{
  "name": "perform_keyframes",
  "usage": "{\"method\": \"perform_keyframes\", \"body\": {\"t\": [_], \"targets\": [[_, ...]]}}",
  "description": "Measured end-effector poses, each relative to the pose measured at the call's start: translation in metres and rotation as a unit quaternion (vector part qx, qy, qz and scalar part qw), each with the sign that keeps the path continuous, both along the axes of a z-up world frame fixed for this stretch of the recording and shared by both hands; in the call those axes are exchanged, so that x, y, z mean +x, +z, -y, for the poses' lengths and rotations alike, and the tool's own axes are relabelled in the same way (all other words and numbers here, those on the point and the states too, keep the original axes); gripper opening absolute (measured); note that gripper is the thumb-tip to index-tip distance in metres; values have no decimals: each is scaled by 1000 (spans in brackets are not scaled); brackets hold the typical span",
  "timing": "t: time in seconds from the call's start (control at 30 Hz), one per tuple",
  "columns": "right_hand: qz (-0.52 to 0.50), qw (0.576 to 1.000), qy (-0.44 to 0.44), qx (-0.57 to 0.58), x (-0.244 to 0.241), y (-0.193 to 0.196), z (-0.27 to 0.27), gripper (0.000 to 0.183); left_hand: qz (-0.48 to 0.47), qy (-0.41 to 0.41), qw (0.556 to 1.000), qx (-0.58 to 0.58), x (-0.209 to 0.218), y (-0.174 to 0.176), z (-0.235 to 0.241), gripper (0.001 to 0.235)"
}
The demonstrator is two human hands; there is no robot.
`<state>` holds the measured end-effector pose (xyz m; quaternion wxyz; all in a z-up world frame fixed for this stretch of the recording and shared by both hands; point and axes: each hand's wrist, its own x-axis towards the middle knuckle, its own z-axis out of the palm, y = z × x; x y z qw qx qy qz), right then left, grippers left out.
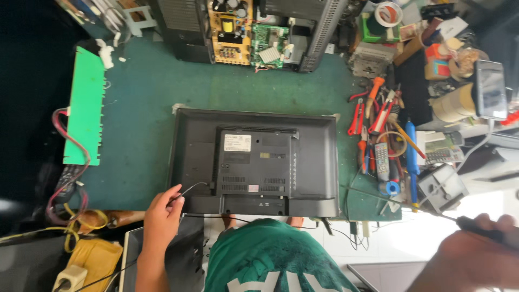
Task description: The person uses a screwdriver to remove screws from the back panel of a television. After removing the screws, the person lifts the back cover off the television to reveal the internal components.
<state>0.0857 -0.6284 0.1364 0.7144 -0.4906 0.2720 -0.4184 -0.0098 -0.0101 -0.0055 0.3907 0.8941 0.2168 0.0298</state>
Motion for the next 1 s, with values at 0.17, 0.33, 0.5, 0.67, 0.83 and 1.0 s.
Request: {"method": "perform_keyframes", "body": {"t": [0.17,0.33,0.5,0.67,0.83,1.0], "targets": [[165,979,113,-49,19,35,-91,51,88,-53,993,56,11,17,26,36],[158,972,170,-23,40,46,-162,49,130,-156,979,5,45,20,73,32],[176,952,250,-23,63,34,-204,46,73,-258,963,-32,82,-8,117,34],[218,923,292,-125,91,20,-228,47,74,-337,937,-50,124,-10,164,66],[247,908,297,-164,106,24,-251,49,-31,-383,923,9,147,-15,184,78],[277,890,318,-172,112,25,-256,50,-76,-390,917,32,149,-9,186,78]]}}
